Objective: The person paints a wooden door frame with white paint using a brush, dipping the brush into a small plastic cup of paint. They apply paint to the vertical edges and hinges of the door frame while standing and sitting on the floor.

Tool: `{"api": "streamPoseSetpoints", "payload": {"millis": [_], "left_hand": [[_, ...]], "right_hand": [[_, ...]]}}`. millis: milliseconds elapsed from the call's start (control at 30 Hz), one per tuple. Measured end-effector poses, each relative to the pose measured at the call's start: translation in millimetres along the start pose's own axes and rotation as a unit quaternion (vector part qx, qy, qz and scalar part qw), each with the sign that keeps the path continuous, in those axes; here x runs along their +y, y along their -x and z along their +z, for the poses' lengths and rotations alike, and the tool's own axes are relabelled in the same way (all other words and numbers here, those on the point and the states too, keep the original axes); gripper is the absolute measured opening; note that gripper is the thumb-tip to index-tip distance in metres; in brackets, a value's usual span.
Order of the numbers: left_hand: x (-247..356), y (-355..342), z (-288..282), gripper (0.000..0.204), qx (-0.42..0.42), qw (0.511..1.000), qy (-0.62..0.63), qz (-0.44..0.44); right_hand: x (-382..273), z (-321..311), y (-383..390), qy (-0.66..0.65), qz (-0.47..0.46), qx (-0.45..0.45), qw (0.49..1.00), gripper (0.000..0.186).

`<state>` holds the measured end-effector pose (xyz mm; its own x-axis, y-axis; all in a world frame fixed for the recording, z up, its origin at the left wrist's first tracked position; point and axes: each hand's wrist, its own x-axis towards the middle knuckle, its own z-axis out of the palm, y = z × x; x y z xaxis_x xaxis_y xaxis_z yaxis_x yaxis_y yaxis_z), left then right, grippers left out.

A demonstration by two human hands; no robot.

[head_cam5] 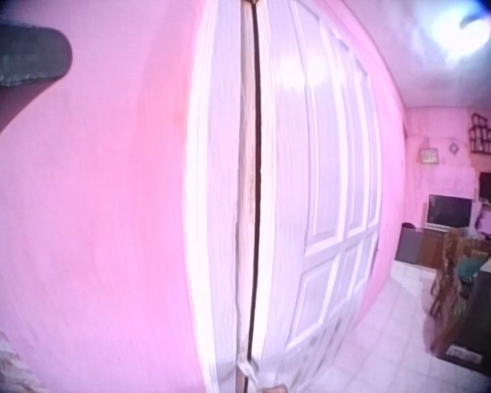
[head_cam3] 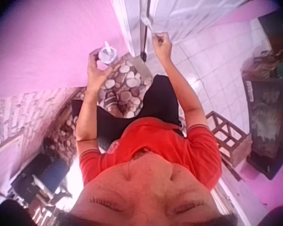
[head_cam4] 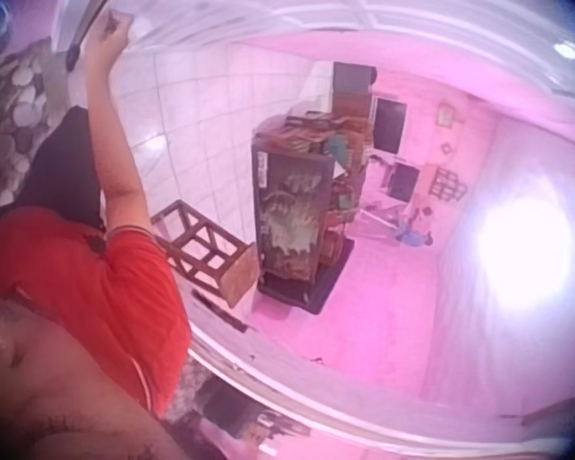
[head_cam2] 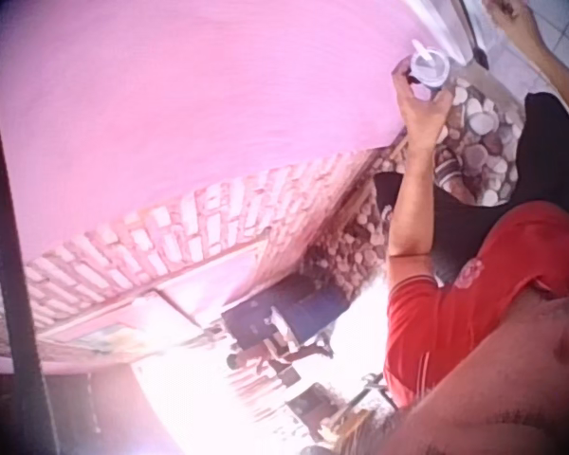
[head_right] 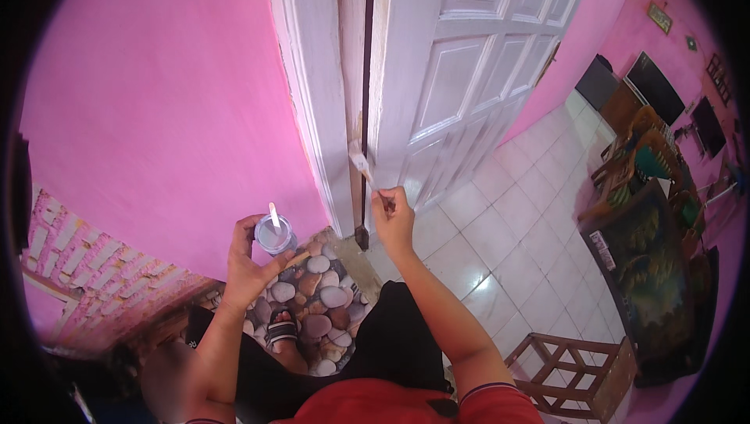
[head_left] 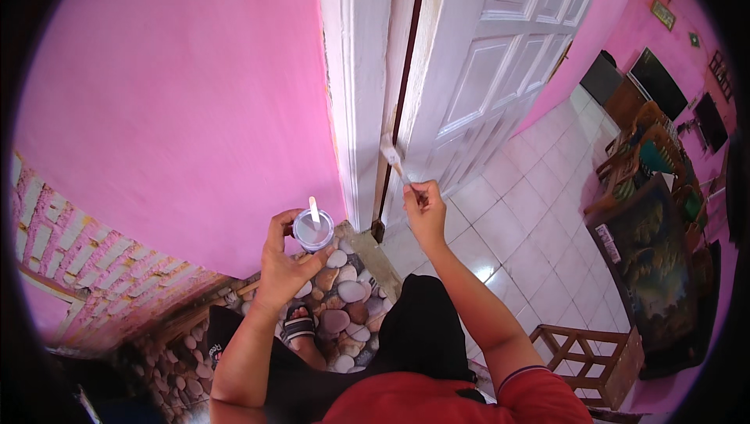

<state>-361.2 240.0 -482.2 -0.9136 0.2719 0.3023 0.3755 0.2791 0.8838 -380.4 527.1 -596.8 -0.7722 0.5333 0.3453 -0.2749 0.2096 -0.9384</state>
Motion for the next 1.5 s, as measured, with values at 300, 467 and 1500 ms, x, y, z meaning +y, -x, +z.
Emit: {"api": "streamPoseSetpoints", "payload": {"millis": [300,467,1500], "left_hand": [[-3.3,1.9,-3.6,0.068,-0.018,1.000,0.002,-0.024],[-1.8,-0.9,-2.9,0.068,-0.018,0.999,-0.009,-0.028],[-8.8,-11.7,10.9,0.067,0.015,1.000,0.010,0.014]], "right_hand": [[58.9,-12.6,41.1,0.067,0.063,0.010,0.996,0.019],[33.0,-9.1,7.5,0.104,0.048,0.004,0.993,0.019],[-132.3,13.3,-78.2,0.039,-0.018,0.037,0.998,0.019]]}}
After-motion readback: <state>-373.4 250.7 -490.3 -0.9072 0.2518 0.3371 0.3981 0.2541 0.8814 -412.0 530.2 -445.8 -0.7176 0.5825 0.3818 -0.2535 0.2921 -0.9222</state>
